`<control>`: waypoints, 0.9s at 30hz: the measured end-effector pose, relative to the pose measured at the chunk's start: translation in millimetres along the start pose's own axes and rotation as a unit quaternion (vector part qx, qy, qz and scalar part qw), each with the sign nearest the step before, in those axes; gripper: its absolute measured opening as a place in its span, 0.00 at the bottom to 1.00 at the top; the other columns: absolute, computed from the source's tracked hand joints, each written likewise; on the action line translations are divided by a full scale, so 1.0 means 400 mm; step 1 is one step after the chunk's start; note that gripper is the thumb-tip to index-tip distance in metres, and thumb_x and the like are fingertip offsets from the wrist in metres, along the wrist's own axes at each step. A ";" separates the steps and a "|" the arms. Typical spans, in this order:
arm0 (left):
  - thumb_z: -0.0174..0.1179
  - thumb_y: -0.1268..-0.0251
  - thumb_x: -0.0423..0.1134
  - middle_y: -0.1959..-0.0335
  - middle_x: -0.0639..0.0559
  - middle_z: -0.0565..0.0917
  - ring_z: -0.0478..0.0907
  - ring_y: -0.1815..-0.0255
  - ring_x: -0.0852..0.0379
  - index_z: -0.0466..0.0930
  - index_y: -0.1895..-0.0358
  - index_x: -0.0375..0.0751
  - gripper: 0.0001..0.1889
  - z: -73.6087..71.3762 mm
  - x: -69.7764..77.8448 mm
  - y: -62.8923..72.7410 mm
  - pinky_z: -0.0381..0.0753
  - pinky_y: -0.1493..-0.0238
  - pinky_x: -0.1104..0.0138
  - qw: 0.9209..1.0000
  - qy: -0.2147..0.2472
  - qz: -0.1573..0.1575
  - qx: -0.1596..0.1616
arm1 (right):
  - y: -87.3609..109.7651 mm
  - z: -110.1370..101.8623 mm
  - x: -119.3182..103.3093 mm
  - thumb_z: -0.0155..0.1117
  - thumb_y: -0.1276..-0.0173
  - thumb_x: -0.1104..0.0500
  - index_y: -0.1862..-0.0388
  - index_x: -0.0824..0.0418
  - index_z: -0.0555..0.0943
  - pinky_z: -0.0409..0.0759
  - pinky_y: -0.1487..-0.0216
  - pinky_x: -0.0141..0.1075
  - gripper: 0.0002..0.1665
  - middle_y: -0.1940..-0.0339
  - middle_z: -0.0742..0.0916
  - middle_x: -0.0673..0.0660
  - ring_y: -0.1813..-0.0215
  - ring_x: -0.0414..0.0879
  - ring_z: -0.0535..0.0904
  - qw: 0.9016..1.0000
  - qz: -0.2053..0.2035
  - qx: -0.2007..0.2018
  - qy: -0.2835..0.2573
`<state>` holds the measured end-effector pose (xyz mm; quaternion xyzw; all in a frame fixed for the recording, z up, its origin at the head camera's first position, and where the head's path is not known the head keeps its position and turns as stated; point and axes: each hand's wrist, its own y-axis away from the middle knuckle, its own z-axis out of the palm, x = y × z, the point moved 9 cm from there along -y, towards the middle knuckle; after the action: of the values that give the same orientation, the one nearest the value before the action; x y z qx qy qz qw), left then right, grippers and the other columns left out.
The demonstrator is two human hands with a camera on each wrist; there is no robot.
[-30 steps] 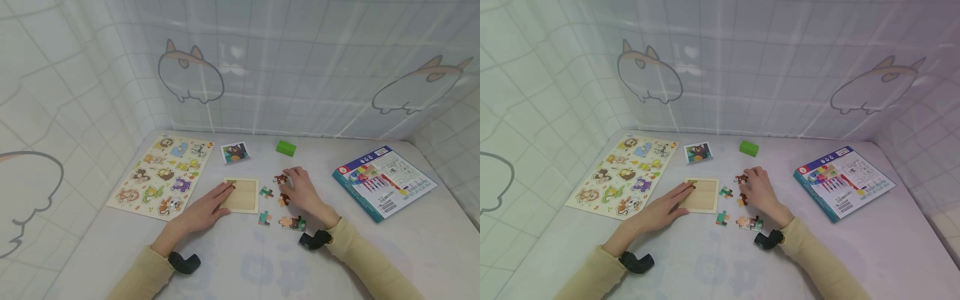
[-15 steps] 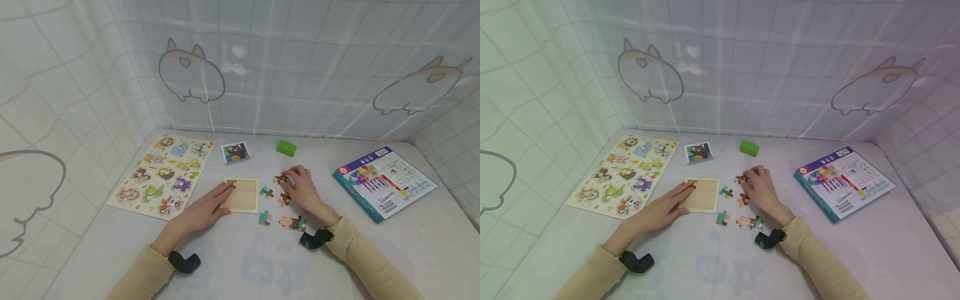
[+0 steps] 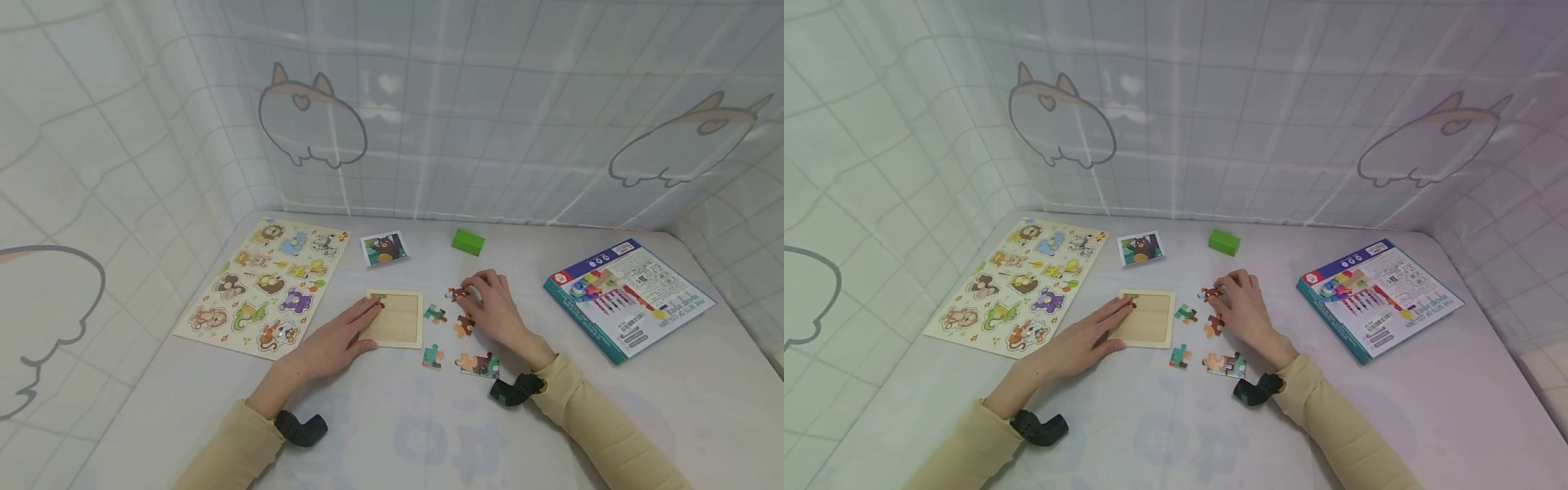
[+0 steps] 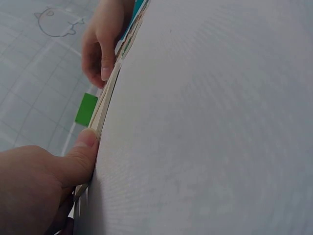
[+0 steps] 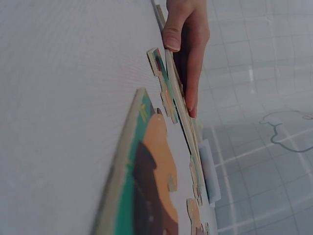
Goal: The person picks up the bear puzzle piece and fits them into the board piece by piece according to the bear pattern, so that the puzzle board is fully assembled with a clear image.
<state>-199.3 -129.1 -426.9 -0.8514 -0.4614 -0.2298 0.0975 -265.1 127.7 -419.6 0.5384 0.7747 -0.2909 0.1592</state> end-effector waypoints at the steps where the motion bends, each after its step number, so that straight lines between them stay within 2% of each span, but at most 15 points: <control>1: 0.55 0.25 0.50 0.17 0.50 0.50 0.46 0.17 0.47 0.54 0.20 0.42 0.36 0.000 0.000 0.000 0.55 0.20 0.53 1.000 0.000 0.000 0.000 | 0.000 0.000 0.000 0.70 0.33 0.60 0.51 0.63 0.82 0.71 0.52 0.48 0.14 0.47 0.77 0.63 0.47 0.59 0.67 1.000 0.000 0.000 0.000; 14: 0.55 0.25 0.50 0.18 0.50 0.51 0.47 0.18 0.47 0.54 0.21 0.42 0.36 -0.002 0.002 -0.001 0.56 0.20 0.52 1.000 0.000 0.001 0.003 | 0.000 0.002 0.005 0.70 0.32 0.59 0.52 0.62 0.82 0.72 0.48 0.51 0.13 0.46 0.77 0.63 0.44 0.59 0.67 1.000 0.006 -0.007 -0.003; 27: 0.55 0.25 0.51 0.18 0.50 0.51 0.47 0.18 0.47 0.54 0.20 0.43 0.36 -0.001 0.000 0.001 0.56 0.21 0.52 1.000 0.001 -0.005 0.002 | 0.001 -0.002 0.000 0.70 0.33 0.58 0.55 0.63 0.81 0.72 0.49 0.50 0.12 0.48 0.77 0.63 0.46 0.59 0.68 1.000 -0.002 -0.002 -0.005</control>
<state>-199.3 -129.4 -426.7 -0.8484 -0.4663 -0.2303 0.0988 -264.5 128.5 -419.0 0.5349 0.7756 -0.2924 0.1640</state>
